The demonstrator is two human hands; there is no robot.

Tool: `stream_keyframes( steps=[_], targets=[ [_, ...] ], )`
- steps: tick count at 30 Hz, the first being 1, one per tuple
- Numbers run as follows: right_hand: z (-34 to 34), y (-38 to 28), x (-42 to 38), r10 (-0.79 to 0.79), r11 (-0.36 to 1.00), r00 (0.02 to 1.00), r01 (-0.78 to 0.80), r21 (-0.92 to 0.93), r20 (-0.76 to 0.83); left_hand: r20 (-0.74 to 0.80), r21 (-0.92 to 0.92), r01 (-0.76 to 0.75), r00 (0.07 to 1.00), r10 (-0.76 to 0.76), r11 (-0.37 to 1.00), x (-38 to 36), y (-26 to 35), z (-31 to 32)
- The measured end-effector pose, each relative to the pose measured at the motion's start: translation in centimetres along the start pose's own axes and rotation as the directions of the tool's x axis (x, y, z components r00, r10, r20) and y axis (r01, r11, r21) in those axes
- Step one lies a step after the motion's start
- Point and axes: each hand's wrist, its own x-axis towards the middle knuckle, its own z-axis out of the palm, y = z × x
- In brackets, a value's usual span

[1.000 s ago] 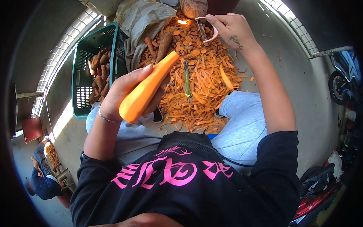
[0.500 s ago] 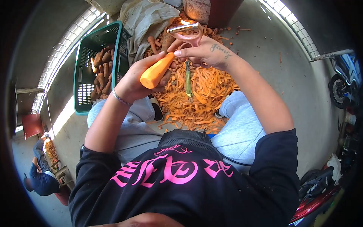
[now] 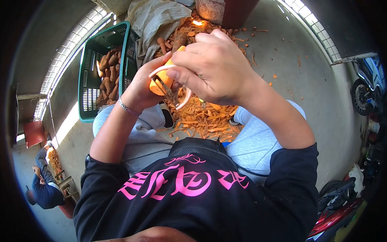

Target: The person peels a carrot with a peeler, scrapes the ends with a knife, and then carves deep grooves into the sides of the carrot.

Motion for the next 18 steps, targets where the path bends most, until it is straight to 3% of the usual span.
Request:
stream_keyframes(
  steps=[1, 2, 5, 8, 11, 12, 15, 18],
  targets=[
    [0.3, -0.1, 0.0, -0.021, 0.999, 1.0, 0.02, -0.039, -0.016, 0.124, -0.039, 0.028, 0.992, -0.023, 0.999, 0.0, 0.1, -0.1],
    [0.5, -0.2, 0.0, -0.044, 0.996, 0.999, 0.041, -0.08, -0.032, -0.038, 0.002, 0.01, 0.999, -0.009, 1.0, -0.3, -0.3, 0.1],
    [0.6, -0.3, 0.1, -0.089, 0.984, 0.994, 0.077, -0.159, -0.066, -0.062, 0.064, -0.02, 0.998, 0.024, 0.998, -0.2, -0.7, 0.0],
    [0.5, 0.2, 0.2, -0.12, 0.98, 0.988, 0.102, -0.172, -0.096, -0.256, 0.161, -0.01, 0.965, 0.051, 0.987, -1.1, -0.8, 2.7],
    [0.2, 2.5, 0.1, -0.096, 0.979, 0.99, 0.075, -0.188, -0.105, -0.253, 0.156, 0.118, 0.964, -0.076, 0.981, -1.8, -0.7, 2.6],
    [0.1, 3.7, -0.1, -0.079, 0.979, 0.991, 0.057, -0.198, -0.105, -0.035, 0.205, 0.11, 0.994, -0.105, 0.973, -2.1, -0.5, 2.1],
    [0.2, 7.9, -0.9, 0.113, 0.892, 0.993, -0.112, -0.438, -0.022, 0.122, 0.177, 0.105, 0.984, -0.128, 0.979, -2.4, -0.1, 2.1],
    [1.3, 12.8, -2.4, 0.297, 0.872, 0.955, -0.276, -0.405, -0.012, 0.222, 0.119, 0.109, 0.966, -0.133, 0.987, -2.3, 0.2, 1.7]
  ],
)
